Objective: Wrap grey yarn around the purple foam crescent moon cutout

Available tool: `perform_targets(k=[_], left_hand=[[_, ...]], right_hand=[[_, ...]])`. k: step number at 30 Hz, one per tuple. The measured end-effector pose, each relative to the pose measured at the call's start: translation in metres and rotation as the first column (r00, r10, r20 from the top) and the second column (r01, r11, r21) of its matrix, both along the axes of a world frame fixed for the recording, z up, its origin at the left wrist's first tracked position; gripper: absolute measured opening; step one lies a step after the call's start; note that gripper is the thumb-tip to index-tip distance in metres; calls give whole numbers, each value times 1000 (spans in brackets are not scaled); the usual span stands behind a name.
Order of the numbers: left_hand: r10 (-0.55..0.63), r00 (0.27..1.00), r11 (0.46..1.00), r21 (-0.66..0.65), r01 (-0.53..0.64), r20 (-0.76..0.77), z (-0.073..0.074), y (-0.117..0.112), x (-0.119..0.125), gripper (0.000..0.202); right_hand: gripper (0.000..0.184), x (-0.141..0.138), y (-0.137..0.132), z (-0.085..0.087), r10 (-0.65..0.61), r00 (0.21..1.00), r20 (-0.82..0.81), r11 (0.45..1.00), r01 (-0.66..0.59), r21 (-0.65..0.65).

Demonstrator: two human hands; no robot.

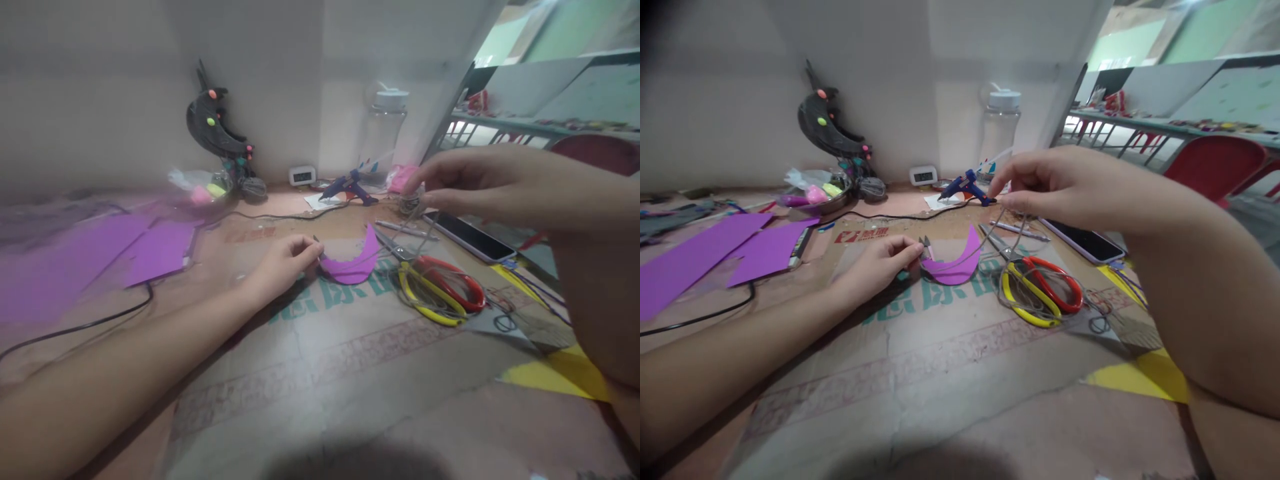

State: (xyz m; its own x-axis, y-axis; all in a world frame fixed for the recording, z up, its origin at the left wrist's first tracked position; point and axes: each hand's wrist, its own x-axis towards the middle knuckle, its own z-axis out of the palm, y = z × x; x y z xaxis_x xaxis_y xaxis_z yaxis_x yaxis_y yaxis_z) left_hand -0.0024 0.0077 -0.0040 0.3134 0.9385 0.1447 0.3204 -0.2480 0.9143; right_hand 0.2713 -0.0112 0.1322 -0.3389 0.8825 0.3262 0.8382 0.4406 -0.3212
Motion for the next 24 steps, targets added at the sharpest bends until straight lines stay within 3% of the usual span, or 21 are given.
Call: perform_targets(k=[3, 9, 11, 14, 17, 19, 24], left_hand=[[-17, 1000, 1000, -11, 17, -10, -2, 0, 0, 29], [-77, 996, 990, -119, 81, 35, -10, 4, 1, 30], [-93, 995, 986, -138, 97, 32, -11, 5, 1, 31], [-123, 992, 978, -165, 128, 41, -7, 4, 1, 31], [-148, 986, 970, -183, 160, 77, -2, 3, 1, 31], [-173, 977, 966, -171, 193, 123, 0, 2, 0, 32], [-193, 961, 958, -176, 229, 200, -1, 1, 1, 31]], right_hand=[[13, 15, 19, -5, -18, 992, 125, 997, 27, -70], [20, 30, 56, -32, -58, 980, -188, 998, 60, 3], [23, 30, 65, -44, -100, 981, -168, 994, 107, 34], [27, 21, 70, -60, -68, 994, -83, 998, 69, 13], [29, -2, 62, -74, 29, 969, -247, 985, -70, -159], [31, -20, 51, -82, 74, 915, -396, 935, -202, -291], [43, -42, 32, -101, 73, 741, -668, 663, -536, -522]])
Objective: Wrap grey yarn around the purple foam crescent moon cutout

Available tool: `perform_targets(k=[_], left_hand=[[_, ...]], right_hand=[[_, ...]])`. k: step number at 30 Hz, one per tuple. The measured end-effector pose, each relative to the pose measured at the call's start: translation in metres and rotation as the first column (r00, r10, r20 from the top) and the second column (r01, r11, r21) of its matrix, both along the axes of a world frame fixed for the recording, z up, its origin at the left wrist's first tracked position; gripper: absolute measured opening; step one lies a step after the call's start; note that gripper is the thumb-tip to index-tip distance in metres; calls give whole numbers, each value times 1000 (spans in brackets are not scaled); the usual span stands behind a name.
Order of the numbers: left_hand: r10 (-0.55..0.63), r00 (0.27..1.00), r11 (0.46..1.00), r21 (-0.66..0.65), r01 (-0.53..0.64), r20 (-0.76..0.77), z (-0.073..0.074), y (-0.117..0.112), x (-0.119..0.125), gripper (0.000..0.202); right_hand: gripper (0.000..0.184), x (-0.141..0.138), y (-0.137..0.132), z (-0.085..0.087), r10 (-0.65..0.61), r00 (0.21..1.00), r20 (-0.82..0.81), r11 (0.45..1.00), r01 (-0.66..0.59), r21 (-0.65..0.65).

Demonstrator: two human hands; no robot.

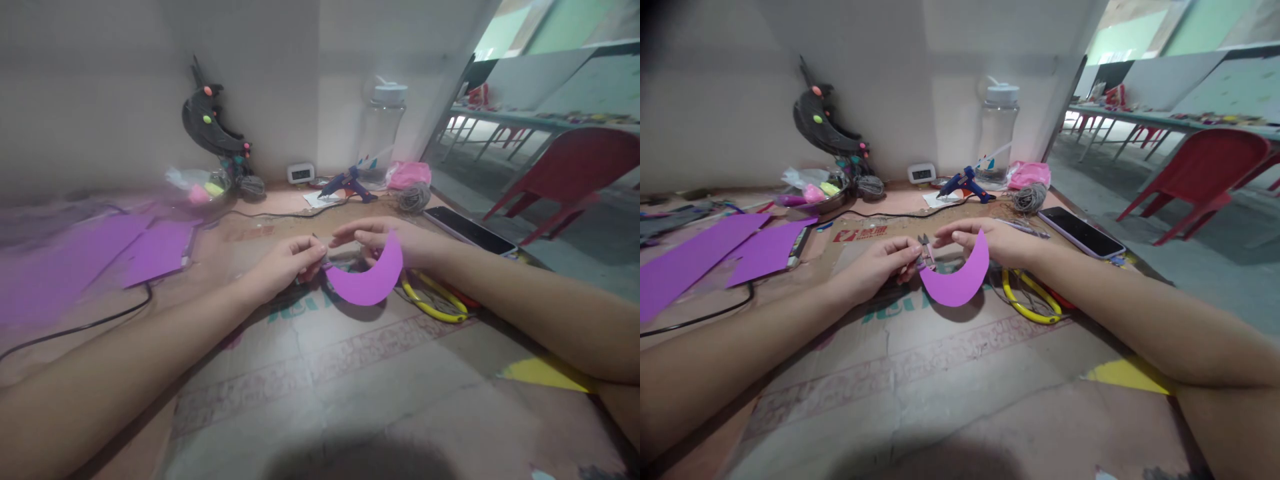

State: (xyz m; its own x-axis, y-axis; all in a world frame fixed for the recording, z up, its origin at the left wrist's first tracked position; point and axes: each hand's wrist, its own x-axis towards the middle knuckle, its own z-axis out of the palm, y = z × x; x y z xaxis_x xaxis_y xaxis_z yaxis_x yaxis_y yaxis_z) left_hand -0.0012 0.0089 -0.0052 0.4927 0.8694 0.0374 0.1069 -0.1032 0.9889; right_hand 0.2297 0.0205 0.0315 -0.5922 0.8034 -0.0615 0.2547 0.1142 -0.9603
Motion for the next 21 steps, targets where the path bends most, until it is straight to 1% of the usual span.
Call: perform_targets(k=[1, 3, 6, 9, 11, 16, 21], left_hand=[[18, 1000, 1000, -3, -18, 0, -1, 0, 1, 31], [62, 998, 998, 6, -62, -10, -2, 0, 2, 30], [115, 992, 993, 47, -112, -53, -3, 1, 2, 29], [112, 989, 991, 83, -104, -101, -3, 1, 2, 27], [101, 988, 992, 92, -91, -113, -4, 1, 2, 27], [109, 986, 989, 111, -95, -130, -3, 0, 3, 28], [116, 984, 988, 118, -100, -135, -2, -1, 4, 29]], right_hand=[[46, -1, -1, -4, 29, 999, -24, 999, -30, -40], [48, -1, -1, -11, 61, 998, -22, 996, -62, -59], [45, -4, 1, -22, 83, 996, 24, 996, -84, 11], [41, -8, 4, -32, 97, 995, 9, 990, -98, 100], [38, -9, 5, -36, 78, 997, 5, 984, -78, 158], [25, -9, 4, -37, -47, 998, 50, 965, 32, 260], [22, -11, -3, -28, -86, 985, 149, 954, 38, 299]])
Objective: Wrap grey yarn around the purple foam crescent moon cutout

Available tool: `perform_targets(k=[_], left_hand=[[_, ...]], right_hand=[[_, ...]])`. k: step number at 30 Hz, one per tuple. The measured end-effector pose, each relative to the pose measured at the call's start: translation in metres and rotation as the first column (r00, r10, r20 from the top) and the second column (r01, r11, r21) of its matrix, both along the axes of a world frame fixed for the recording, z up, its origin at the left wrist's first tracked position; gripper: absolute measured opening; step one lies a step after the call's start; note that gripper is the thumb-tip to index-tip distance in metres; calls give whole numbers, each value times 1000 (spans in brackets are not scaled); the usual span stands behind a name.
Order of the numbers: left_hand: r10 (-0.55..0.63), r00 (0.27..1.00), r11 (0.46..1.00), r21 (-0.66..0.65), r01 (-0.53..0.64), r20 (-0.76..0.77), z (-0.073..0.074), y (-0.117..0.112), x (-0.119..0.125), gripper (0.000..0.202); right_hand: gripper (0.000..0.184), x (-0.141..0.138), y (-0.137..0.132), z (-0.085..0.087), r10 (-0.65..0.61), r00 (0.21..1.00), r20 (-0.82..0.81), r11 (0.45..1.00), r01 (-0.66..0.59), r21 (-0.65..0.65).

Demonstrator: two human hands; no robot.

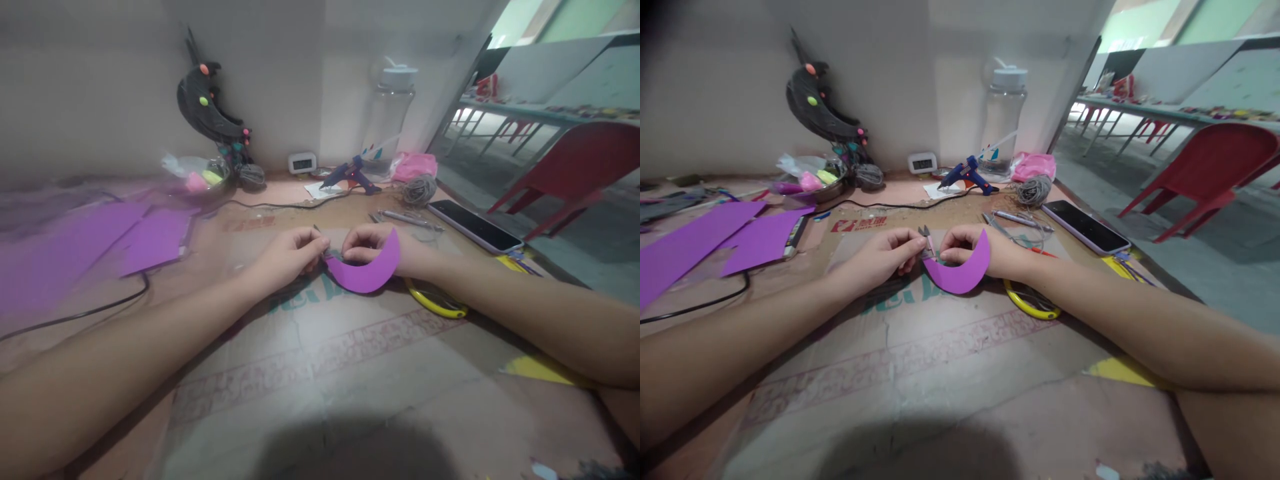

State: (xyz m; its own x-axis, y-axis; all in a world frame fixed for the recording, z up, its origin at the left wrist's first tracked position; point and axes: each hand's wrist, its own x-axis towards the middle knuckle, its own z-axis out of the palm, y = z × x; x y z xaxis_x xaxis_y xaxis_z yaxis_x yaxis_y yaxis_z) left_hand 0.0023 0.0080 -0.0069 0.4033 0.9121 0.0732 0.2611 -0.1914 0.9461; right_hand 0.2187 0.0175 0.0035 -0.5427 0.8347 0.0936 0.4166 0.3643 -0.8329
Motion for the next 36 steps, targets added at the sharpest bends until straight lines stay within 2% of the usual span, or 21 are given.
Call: perform_targets(k=[6, 14, 24, 29, 36], left_hand=[[23, 999, 1000, 10, -22, -49, -3, -1, -2, 29], [18, 994, 999, 37, -14, -107, -1, -2, -2, 32], [-82, 987, 995, 39, 89, -138, -5, 0, -3, 32], [-93, 985, 994, 47, 101, -143, -6, 0, -3, 33], [-119, 985, 991, 43, 125, -129, -6, -5, 0, 35]], right_hand=[[25, -3, -5, 6, -31, 999, 12, 999, 31, 19], [29, 0, 6, -6, -72, 997, -21, 995, 73, 66], [27, 1, 6, -7, -53, 997, -60, 994, 58, 95], [25, 0, 4, -5, -69, 994, -89, 995, 76, 72], [28, -3, 4, -5, -47, 994, -103, 992, 58, 114]])
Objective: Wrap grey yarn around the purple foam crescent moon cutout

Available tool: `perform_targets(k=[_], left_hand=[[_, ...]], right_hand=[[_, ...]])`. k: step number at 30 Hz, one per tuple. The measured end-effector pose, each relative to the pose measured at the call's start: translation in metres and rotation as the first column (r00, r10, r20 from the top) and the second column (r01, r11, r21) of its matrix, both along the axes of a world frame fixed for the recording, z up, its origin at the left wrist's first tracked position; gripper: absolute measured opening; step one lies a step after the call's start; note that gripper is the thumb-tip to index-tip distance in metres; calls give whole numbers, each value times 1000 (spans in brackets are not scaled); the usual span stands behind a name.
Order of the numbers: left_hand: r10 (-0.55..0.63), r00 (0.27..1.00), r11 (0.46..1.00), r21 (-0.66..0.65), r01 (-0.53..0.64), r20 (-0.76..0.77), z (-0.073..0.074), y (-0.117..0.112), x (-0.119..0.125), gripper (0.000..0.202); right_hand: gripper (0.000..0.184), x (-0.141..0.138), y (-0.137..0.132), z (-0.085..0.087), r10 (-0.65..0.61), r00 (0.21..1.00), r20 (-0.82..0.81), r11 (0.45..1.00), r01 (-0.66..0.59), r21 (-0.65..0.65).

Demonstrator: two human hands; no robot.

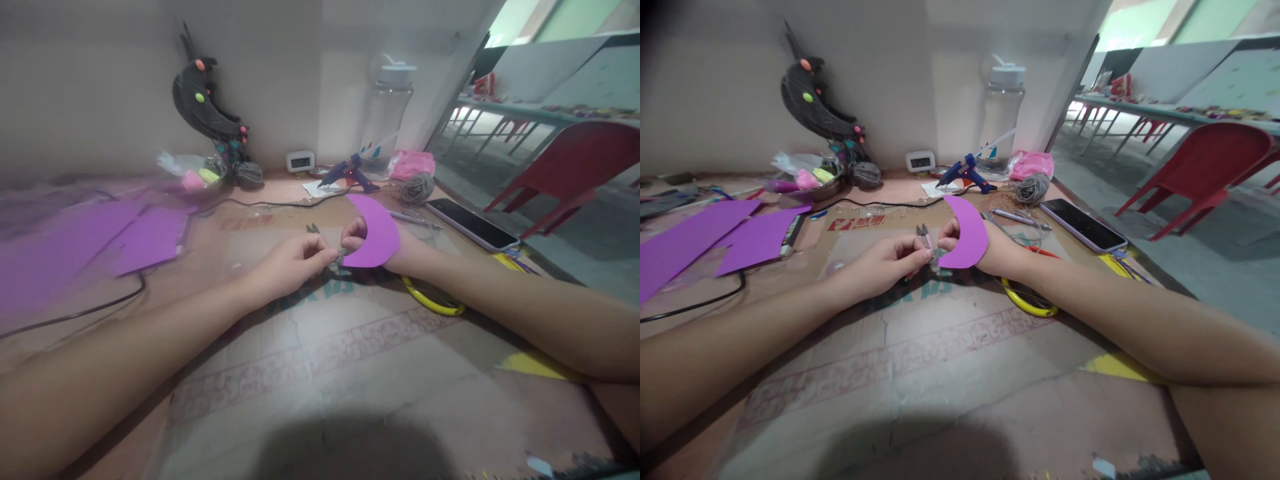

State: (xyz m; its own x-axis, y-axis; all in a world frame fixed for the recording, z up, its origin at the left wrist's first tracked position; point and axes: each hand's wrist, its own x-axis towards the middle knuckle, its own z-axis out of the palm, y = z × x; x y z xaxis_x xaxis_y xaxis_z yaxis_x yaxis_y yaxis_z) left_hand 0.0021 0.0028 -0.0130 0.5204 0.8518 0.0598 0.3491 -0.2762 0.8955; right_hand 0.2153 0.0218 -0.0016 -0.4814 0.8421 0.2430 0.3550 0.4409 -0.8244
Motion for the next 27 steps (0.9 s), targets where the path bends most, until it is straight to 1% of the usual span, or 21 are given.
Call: perform_targets(k=[2, 4, 5, 7, 9, 10, 11, 12, 14, 16, 18, 20, 23, 25, 27], left_hand=[[6, 1000, 1000, -6, -6, 14, 0, -1, 1, 34], [45, 998, 999, -10, -44, 50, 0, 0, 1, 33], [74, 994, 997, -10, -73, 74, 1, 1, 1, 32], [143, 982, 989, 3, -145, 125, 4, 2, 0, 31], [203, 967, 977, 37, -211, 155, 7, 4, 0, 30], [229, 961, 969, 57, -240, 158, 8, 4, 0, 29], [247, 957, 963, 72, -260, 154, 9, 4, -1, 29], [251, 957, 961, 85, -265, 144, 9, 4, -1, 29], [218, 968, 968, 96, -231, 128, 9, 2, -1, 27], [177, 971, 974, 112, -196, 158, 7, 0, -1, 21], [164, 966, 971, 142, -195, 201, 6, -2, -1, 20], [156, 968, 965, 177, -191, 197, 6, -3, -2, 27], [131, 986, 956, 251, -153, 102, 8, -7, -1, 31], [141, 989, 933, 329, -145, 37, 9, -9, 0, 32], [167, 986, 905, 397, -152, -3, 10, -11, 1, 27]], right_hand=[[27, 0, 0, -1, 4, 1000, 9, 1000, -4, 16], [23, 1, 0, 0, 20, 1000, 21, 999, -20, 26], [23, 2, 0, 1, 43, 999, 26, 999, -43, 8], [28, 5, -1, 3, 142, 990, 24, 988, -140, -58], [28, 7, -2, 5, 249, 968, 4, 962, -247, -120], [27, 8, -2, 5, 279, 960, -12, 952, -278, -128], [28, 9, -1, 5, 281, 960, -19, 951, -281, -126], [33, 9, -1, 5, 260, 966, -12, 958, -259, -119], [45, 9, 0, 5, 195, 980, 33, 977, -191, -95], [51, 8, 0, 5, 148, 985, 86, 987, -142, -70], [51, 7, 0, 6, 128, 986, 105, 991, -124, -49], [51, 7, -1, 7, 104, 988, 116, 995, -103, -13], [51, 7, -3, 8, 52, 992, 119, 997, -57, 44], [50, 7, -4, 8, 34, 994, 106, 998, -40, 48], [50, 6, -5, 8, 50, 993, 108, 997, -56, 50]])
